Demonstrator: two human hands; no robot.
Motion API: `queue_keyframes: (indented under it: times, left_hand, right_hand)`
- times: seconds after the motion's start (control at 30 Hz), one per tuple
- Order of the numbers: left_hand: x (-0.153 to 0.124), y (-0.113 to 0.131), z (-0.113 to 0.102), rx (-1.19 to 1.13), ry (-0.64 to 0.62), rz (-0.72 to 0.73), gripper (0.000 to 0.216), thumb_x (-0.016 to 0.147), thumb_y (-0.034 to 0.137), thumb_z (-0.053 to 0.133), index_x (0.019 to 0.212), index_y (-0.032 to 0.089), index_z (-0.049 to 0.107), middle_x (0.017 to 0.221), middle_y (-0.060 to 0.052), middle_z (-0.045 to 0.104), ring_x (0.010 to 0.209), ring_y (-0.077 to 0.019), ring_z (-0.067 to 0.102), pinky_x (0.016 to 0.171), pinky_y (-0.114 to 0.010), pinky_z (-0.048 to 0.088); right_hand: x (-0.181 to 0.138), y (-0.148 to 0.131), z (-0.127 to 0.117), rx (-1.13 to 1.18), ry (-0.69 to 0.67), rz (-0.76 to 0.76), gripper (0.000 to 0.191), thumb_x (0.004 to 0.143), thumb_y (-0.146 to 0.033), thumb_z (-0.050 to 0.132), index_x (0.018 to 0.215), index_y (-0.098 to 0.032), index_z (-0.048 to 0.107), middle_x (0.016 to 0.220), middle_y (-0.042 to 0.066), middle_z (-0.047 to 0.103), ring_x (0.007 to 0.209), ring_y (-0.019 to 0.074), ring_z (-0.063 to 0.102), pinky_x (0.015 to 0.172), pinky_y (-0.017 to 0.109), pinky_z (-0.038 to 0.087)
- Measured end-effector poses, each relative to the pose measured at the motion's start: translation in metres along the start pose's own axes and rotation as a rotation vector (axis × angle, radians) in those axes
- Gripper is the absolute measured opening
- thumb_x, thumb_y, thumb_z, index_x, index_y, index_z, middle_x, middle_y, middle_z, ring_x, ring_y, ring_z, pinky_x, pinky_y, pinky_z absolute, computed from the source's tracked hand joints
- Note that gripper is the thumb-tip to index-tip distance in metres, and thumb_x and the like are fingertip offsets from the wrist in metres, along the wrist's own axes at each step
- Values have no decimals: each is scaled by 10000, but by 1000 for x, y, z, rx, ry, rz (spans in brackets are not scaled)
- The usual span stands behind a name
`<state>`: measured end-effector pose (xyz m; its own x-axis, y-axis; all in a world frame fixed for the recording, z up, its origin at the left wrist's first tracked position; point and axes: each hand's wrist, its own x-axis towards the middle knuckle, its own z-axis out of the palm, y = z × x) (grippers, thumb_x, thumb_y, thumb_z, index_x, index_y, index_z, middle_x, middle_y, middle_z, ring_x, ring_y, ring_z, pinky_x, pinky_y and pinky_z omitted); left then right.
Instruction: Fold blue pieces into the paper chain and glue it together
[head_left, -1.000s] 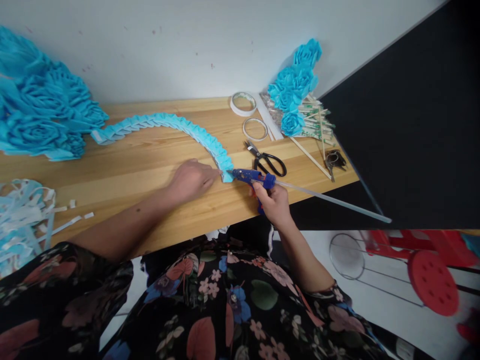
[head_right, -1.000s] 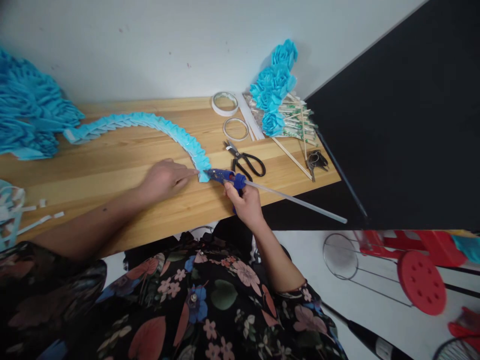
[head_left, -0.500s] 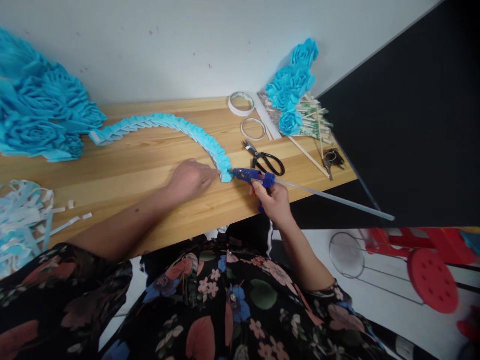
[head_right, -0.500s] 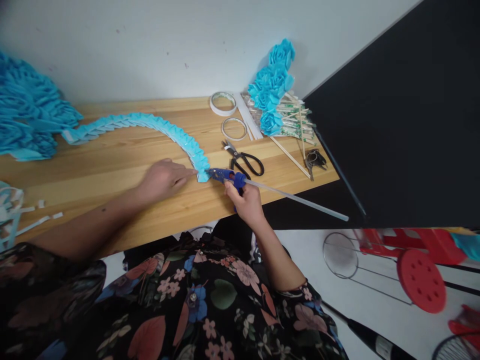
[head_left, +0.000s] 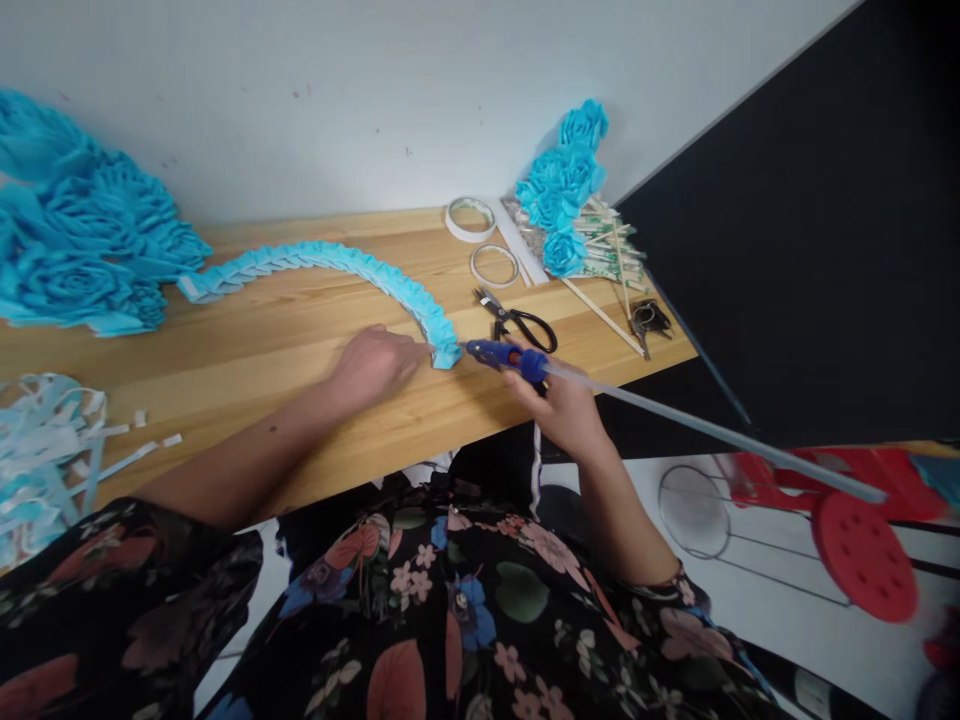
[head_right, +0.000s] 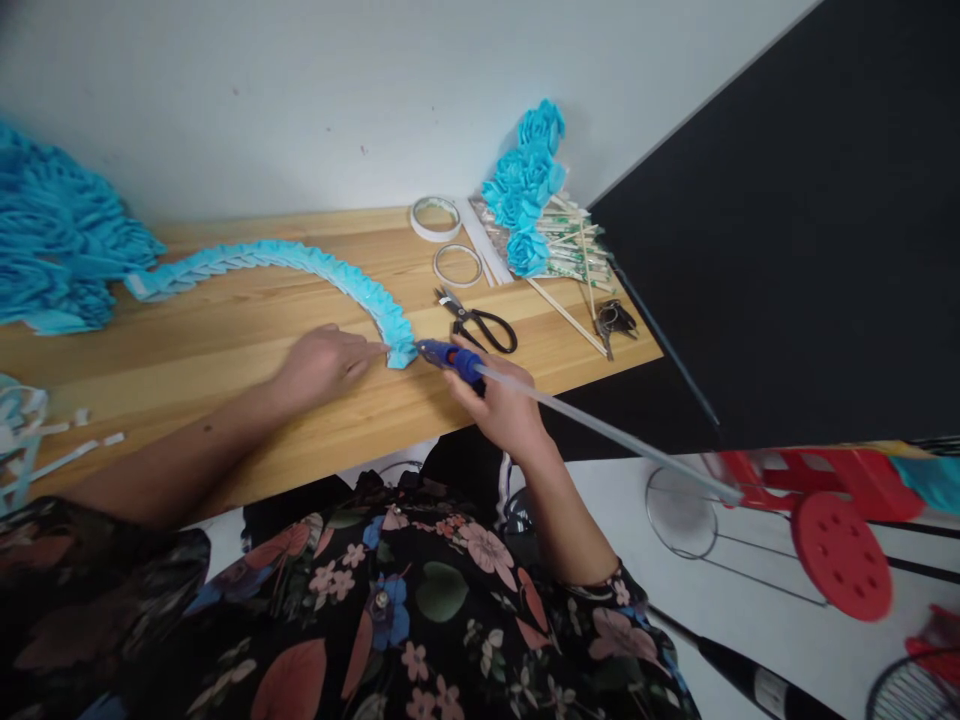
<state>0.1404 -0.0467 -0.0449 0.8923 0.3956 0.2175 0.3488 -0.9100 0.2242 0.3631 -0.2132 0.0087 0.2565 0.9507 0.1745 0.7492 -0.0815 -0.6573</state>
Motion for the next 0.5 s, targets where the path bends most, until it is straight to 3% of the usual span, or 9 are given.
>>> queue_keyframes:
  times: [0.1, 0.23, 0.5]
  left_hand:
    - [-1, -1, 1, -19, 13, -5, 375, 972, 241, 381, 997, 204, 753, 745, -50, 702, 683, -185, 600, 677, -325, 386]
    - [-3, -1, 2, -129, 68, -51, 372, 970, 271, 403, 1035, 223, 766, 821, -50, 756, 692, -176, 623, 694, -316, 405]
    - [-3, -5, -2, -463, 191, -258, 350, 942, 363, 488, 1061, 196, 772, 948, -68, 789, 729, -166, 663, 672, -264, 453]
  right_hand:
    - [-4, 2, -9, 222, 115, 157, 428, 900, -544, 553, 905, -174, 767, 888, 85, 772, 788, 230, 707, 729, 334, 552]
    - [-6, 16, -5, 524, 193, 379, 608, 899, -699, 433, 897, -173, 738, 723, 72, 722, 505, 146, 560, 456, 272, 430]
    - [-9, 32, 17, 697, 131, 466, 647, 870, -766, 399, 905, -193, 695, 788, 74, 728, 530, 132, 564, 466, 265, 432]
